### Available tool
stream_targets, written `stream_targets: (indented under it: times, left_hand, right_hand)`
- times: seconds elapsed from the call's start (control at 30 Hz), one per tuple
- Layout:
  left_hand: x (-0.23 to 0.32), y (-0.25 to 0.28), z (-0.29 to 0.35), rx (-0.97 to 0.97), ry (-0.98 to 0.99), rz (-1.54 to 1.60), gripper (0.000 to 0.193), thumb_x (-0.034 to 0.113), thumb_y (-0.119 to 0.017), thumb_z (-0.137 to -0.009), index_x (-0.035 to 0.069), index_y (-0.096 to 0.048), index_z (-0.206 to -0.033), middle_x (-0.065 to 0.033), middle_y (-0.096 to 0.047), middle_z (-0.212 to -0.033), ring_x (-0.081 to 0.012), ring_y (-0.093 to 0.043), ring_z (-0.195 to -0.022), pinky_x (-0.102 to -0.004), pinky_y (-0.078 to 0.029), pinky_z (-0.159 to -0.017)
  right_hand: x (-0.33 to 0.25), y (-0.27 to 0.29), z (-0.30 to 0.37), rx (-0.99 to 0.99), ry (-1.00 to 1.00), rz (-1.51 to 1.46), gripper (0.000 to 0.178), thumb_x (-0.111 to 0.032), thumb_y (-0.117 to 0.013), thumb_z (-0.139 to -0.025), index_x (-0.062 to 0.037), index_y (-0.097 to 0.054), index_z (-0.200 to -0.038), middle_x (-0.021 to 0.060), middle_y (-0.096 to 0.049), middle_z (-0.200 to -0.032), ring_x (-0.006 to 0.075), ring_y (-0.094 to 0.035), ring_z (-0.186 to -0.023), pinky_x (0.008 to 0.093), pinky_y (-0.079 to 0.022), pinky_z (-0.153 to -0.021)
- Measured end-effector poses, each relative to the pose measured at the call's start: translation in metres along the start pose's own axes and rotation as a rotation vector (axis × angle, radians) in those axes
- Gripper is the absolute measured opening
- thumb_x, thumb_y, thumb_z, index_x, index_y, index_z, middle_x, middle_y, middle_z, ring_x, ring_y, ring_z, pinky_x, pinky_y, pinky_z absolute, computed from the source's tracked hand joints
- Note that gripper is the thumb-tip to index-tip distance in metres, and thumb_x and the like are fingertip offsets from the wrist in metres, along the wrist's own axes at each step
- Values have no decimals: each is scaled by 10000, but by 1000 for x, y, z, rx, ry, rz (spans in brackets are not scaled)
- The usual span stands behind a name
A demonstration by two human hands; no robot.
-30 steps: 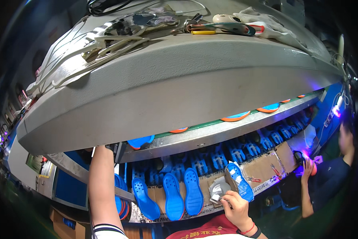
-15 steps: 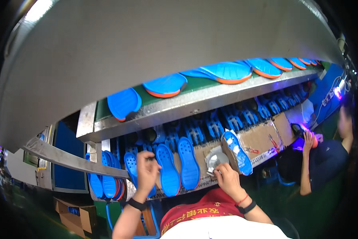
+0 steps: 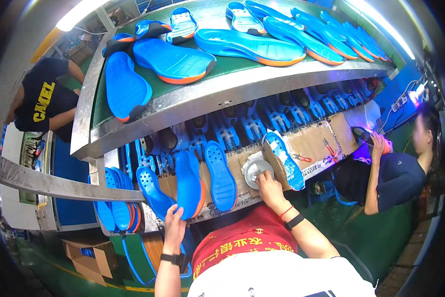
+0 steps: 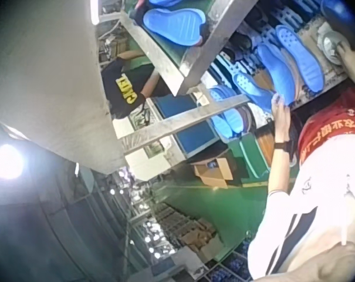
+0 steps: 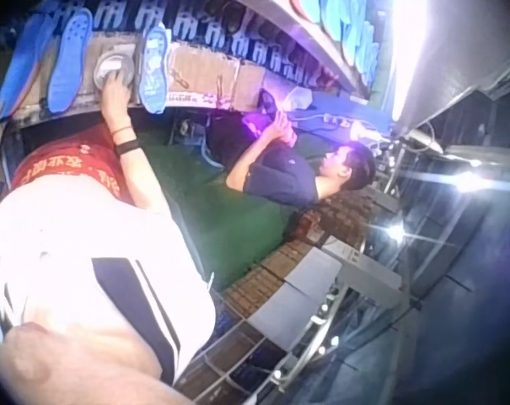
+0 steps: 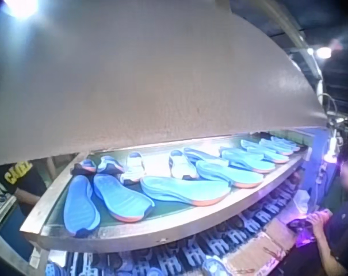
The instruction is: Applying glue to the bottom of blue shoe soles at a manufacturing station.
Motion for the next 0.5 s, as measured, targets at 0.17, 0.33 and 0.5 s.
stream_targets:
  times: [0.17, 0.33, 0.5]
  left_hand:
    - [34, -38, 63, -98, 21, -100, 546, -72, -626, -838, 16, -371, -1314, -110, -592, -1152, -217, -616, -1037, -362, -540, -863]
    - [59, -75, 85, -165, -166, -136, 591, -94, -646, -811, 20, -369, -1320, -109, -524, -1239, -191, -573, -1100, -352, -522, -906]
    - [79, -111, 84, -181, -402, -382, 569, -100, -625, -834, 8, -356, -1324, -119, -534, -1225, -191, -553, -1134, -340, -502, -937]
  right_hand:
    - [0, -1, -2, -15, 36, 33, 147, -162, -577, -908, -32, -527, -953, 163, -539, -1006, 382, -633, -701, 476, -530, -603]
    - [-1, 5, -2, -5, 10, 4, 144, -168, -585, -903, -39, -538, -944, 150, -541, -989, 373, -632, -715, 463, -532, -613]
    - [-7, 19, 2, -18, 17, -4, 143, -161, -604, -886, -41, -549, -940, 144, -544, -985, 371, -632, -735, 453, -530, -622]
Point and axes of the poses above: each hand's wrist, its own z-axis away from the middle knuckle, its own y-axis out of the back of the hand, x = y × z, the point moved 6 cm from there along -z, towards the middle knuckle
